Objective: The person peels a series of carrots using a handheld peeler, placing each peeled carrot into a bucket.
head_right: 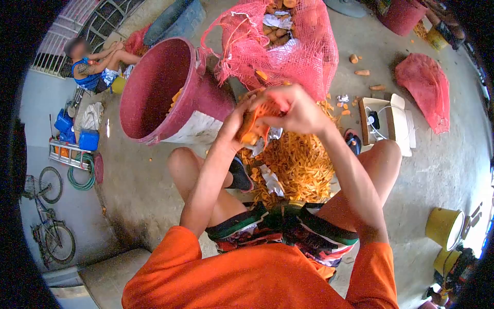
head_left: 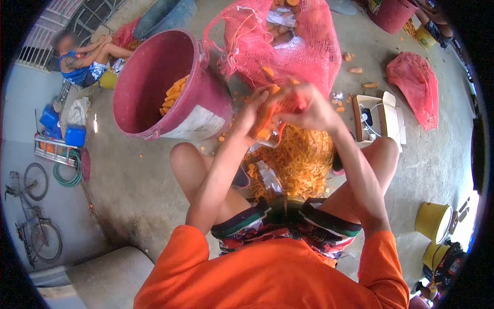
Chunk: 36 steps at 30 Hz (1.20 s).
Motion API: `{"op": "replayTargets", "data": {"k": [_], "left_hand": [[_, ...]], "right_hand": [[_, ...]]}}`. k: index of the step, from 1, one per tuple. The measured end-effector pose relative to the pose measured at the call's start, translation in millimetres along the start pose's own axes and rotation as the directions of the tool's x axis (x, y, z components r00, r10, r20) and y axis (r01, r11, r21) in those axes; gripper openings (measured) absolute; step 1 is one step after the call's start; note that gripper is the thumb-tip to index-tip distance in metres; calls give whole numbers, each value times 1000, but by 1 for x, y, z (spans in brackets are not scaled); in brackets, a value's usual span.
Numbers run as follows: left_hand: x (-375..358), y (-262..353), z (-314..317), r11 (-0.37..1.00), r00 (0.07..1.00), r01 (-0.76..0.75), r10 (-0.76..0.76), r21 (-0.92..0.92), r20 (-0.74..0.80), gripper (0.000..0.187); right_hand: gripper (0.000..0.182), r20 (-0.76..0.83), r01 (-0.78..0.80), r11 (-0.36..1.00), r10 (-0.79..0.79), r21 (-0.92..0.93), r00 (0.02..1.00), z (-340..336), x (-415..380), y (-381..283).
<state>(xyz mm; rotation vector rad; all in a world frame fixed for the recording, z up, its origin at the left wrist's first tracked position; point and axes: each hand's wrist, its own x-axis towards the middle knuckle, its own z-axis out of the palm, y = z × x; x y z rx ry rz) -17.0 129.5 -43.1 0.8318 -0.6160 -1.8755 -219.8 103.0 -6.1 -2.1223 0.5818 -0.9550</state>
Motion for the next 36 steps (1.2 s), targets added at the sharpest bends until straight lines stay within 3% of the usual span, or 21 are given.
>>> {"op": "replayTargets", "data": {"k": [4, 6, 8, 10, 12, 13, 16, 18, 20, 21, 22, 24, 25, 26, 28, 29, 30, 32, 33, 35, 36], "left_hand": [[2, -8, -11, 998, 998, 48, -50, 35, 47, 36], [-4, 0, -14, 996, 996, 69, -71, 49, 50, 37], [-6, 11, -13, 970, 947, 204, -160, -136, 280, 28], [-6, 5, 9, 974, 980, 129, -98, -185, 171, 27], [-5, 6, 20, 980, 995, 102, -104, -173, -7, 28], [-1, 3, 6, 995, 994, 64, -56, -80, 94, 30], [-12, 4, -3, 985, 966, 170, -158, -42, 203, 31], [-6, 2, 2, 987, 977, 161, -157, -16, 148, 30], [3, -6, -4, 997, 992, 41, -34, -59, 120, 29], [2, -6, 0, 998, 995, 9, -4, -57, 96, 28], [4, -5, 2, 998, 995, 6, -1, -57, 97, 28], [-2, -8, 3, 1000, 998, 9, -9, 0, 55, 27], [-4, -7, 1, 996, 995, 18, -26, 83, 99, 32], [-5, -6, -1, 997, 995, 19, -27, 81, 97, 32], [-4, -2, -6, 983, 976, 169, -157, -71, 151, 31], [2, -2, -14, 983, 967, 175, -161, -53, 198, 32], [3, -2, -12, 984, 967, 171, -158, -53, 200, 32], [5, -5, -6, 990, 980, 114, -97, -88, 176, 32], [-7, 4, 7, 986, 974, 144, -126, -88, 187, 34], [-10, 1, -5, 980, 965, 190, -174, -63, 198, 35], [-8, -2, -9, 975, 952, 218, -204, -37, 226, 36]], "right_hand": [[21, -135, -143, 986, 153, 80, 979, -14, 1, 17], [25, -369, -155, 983, 179, 94, 912, -37, 5, 36], [27, -364, -239, 966, 258, 96, 895, -33, -1, 27], [25, -193, -60, 996, 72, 70, 979, -6, -4, 6], [26, 18, -47, 997, 48, -62, 999, -2, 1, -19], [26, -98, 22, 1000, -21, 11, 995, -1, 3, 0], [17, -385, -177, 984, 177, 36, 906, -41, 0, 30], [15, -387, -208, 977, 207, 39, 899, -47, -2, 26], [17, -195, -202, 927, 273, 317, 942, -16, -9, 8], [23, -138, 47, 998, -52, -36, 989, -7, -2, -14], [29, 41, -47, 992, 52, -117, 998, -4, -4, -13], [25, -165, -2, 992, -19, -130, 986, -7, -6, 7], [19, -120, -356, 834, 441, 422, 890, -15, -8, 20], [19, -118, -359, 832, 443, 422, 889, -29, -9, 28], [17, -365, -196, 980, 171, -30, 915, -52, -4, 30], [18, -378, -195, 980, 194, 36, 905, -39, -6, 30], [19, -275, -205, 944, 275, 259, 921, -23, -5, 9], [18, -42, 17, 985, -24, -171, 999, 0, -7, 4], [18, -43, 18, 985, -25, -170, 999, -4, -5, 6], [17, -205, -211, 965, 240, 155, 949, -12, -7, 15], [17, -205, -218, 963, 247, 156, 947, -23, -8, 25]]}}
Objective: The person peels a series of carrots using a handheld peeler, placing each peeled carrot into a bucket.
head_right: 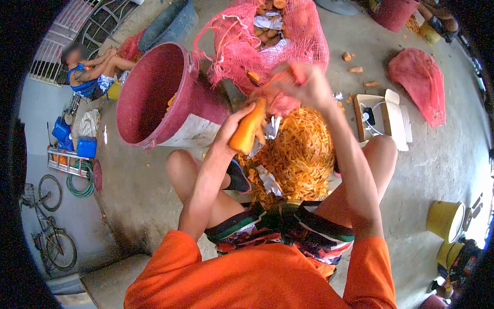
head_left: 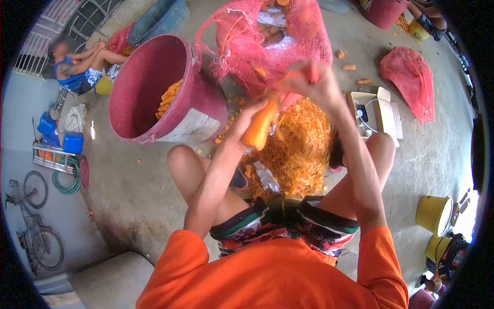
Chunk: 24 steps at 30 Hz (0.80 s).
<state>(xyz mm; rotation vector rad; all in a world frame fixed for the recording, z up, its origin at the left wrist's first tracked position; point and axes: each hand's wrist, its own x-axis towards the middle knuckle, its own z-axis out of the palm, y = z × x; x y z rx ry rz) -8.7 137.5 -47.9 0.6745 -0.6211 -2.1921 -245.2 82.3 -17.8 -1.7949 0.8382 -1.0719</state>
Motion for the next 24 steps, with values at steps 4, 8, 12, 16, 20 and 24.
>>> {"op": "replayTargets", "data": {"k": [4, 8, 12, 16, 20, 24], "left_hand": [[7, -2, 4, 990, 987, -99, 111, 97, -120, 37], [6, 0, -1, 994, 992, -104, 102, 20, 69, 34], [3, -1, -4, 998, 996, -34, 38, 46, -81, 37], [8, 6, 7, 989, 997, -71, 65, -133, -47, 35], [-2, 3, 1, 995, 998, -47, 51, -88, 45, 35], [5, 4, -9, 998, 987, -50, 57, 47, -152, 42]], "right_hand": [[21, -94, -38, 973, 61, 227, 994, 0, -1, -7], [21, 210, 362, 917, -326, -164, 922, 24, -6, -29], [19, -97, -21, 993, 9, -119, 995, -13, 1, -3], [30, 58, 284, 945, -278, -162, 959, 20, -9, -30], [24, -17, 120, 988, -122, -102, 992, 13, -3, -3], [17, -155, -30, 996, 18, -78, 988, -17, 4, -5]]}}
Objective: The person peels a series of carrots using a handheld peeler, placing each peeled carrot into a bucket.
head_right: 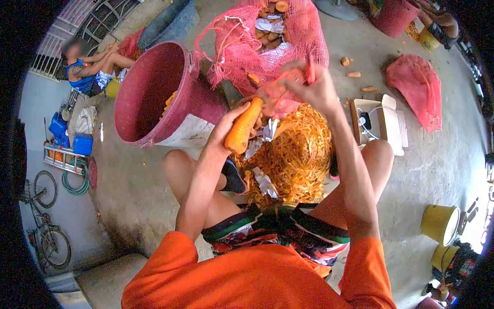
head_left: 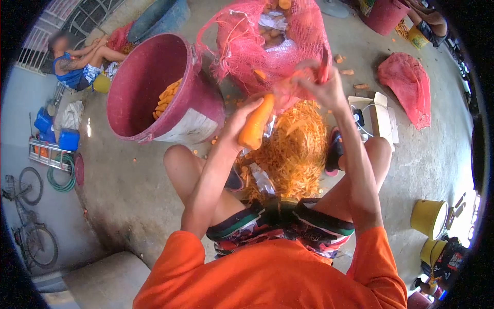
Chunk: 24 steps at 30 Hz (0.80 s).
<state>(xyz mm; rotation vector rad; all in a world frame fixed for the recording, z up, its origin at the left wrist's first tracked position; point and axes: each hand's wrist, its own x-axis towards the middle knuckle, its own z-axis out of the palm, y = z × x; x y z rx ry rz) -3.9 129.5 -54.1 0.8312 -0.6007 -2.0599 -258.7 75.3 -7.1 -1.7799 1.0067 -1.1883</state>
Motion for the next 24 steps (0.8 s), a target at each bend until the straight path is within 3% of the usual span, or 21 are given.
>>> {"op": "replayTargets", "data": {"k": [1, 2, 3, 4, 7, 10, 11, 12, 14, 16, 18, 19, 22, 24], "left_hand": [[2, -1, 5, 991, 992, -122, 121, 62, 28, 43], [1, -2, 7, 990, 992, -128, 126, 59, 32, 43], [1, -1, 8, 992, 992, -124, 123, 29, 27, 42], [1, 0, 8, 993, 993, -117, 117, 0, 19, 41], [-8, -2, 4, 998, 997, -58, 57, 17, 43, 41], [-3, 4, 6, 999, 995, -31, 30, 11, 99, 41], [0, 3, 8, 999, 996, -34, 37, -36, 82, 36], [1, 3, 10, 996, 997, -33, 39, -87, 62, 31], [2, 3, 8, 995, 992, -69, 75, -66, 97, 32], [-7, 1, 9, 995, 989, -85, 91, -47, 119, 32], [-12, 6, 17, 998, 995, -5, 11, -63, 95, 33], [-8, 2, 17, 999, 998, -52, 52, 4, -32, 34], [-4, 4, 9, 998, 998, -48, 46, 29, 48, 34], [-1, 3, 1, 998, 990, -51, 54, -29, 129, 35]], "right_hand": [[18, 64, 65, 990, -74, 123, 995, 12, -8, -8], [19, 120, 119, 962, -152, 247, 981, 29, -18, -16], [22, 204, 398, 917, -387, -17, 899, 38, -21, -31], [25, 344, 374, 927, -339, -38, 876, 37, -21, -34], [22, 43, 97, 995, -99, 33, 994, 22, -7, -3], [23, -9, 46, 999, -46, -26, 999, 6, 3, -11], [25, 29, 18, 984, -23, 180, 999, 16, -5, -14], [25, 32, 17, 984, -23, 179, 999, 27, -13, -24], [26, 325, 248, 968, -244, 30, 914, 44, -22, -36], [24, 161, 175, 985, -171, -12, 972, 42, -20, -22], [20, -4, -28, 992, 29, 123, 1000, 22, -3, 3], [20, -2, -30, 992, 30, 121, 1000, 16, -3, 2], [21, -42, 16, 1000, -16, -10, 999, 16, 0, -11], [21, 222, 358, 934, -345, -21, 912, 39, -18, -24]]}}
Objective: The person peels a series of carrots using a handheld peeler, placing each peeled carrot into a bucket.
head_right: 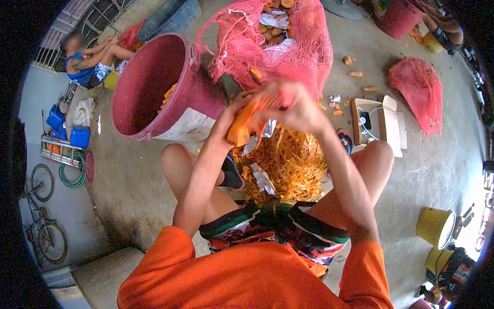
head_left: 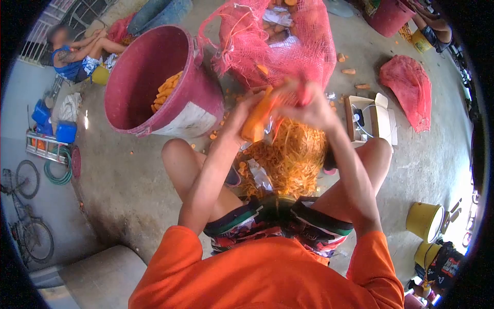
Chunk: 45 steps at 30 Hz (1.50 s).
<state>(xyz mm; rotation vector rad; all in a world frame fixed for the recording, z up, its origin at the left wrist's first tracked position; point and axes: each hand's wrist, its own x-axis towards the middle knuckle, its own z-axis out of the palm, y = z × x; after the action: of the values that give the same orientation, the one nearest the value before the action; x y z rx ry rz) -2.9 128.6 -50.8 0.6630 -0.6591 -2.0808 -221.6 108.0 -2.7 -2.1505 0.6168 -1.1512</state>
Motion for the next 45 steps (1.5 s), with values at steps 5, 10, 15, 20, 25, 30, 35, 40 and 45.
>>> {"op": "replayTargets", "data": {"k": [5, 10, 15, 20, 25, 30, 35, 40, 45], "left_hand": [[-2, -9, 1, 999, 997, -46, 47, 19, -67, 33], [-6, 4, 12, 990, 999, -1, 8, -139, 46, 27], [-10, 2, 24, 998, 999, -29, 32, -59, 37, 28], [0, -1, 5, 1000, 1000, -4, 4, -1, 22, 37], [-6, -4, 4, 998, 992, -65, 67, 22, -105, 36], [-8, -2, 19, 999, 986, -34, 31, -13, -163, 28], [-2, -7, 20, 991, 986, -100, 86, -93, -145, 29], [-9, -4, 22, 999, 993, -50, 47, -22, -107, 29], [1, -11, 22, 993, 984, -120, 118, -9, -131, 31]], "right_hand": [[21, -155, -264, 957, 280, 118, 947, -21, 2, 30], [23, -242, -297, 946, 321, 128, 916, -22, 1, 12], [23, -94, -202, 973, 213, 116, 972, -3, -3, 13], [18, -196, -243, 943, 289, 227, 937, -25, 2, 23], [22, 129, -148, 989, 146, 8, 981, -1, -6, 7], [24, -241, -278, 957, 289, 81, 926, -36, 3, 33], [20, 8, 16, 998, -16, 57, 1000, 7, 2, -4], [20, -263, -190, 981, 192, 32, 946, -31, 5, 28], [24, -53, -64, 990, 71, 123, 996, -6, -1, 3]]}}
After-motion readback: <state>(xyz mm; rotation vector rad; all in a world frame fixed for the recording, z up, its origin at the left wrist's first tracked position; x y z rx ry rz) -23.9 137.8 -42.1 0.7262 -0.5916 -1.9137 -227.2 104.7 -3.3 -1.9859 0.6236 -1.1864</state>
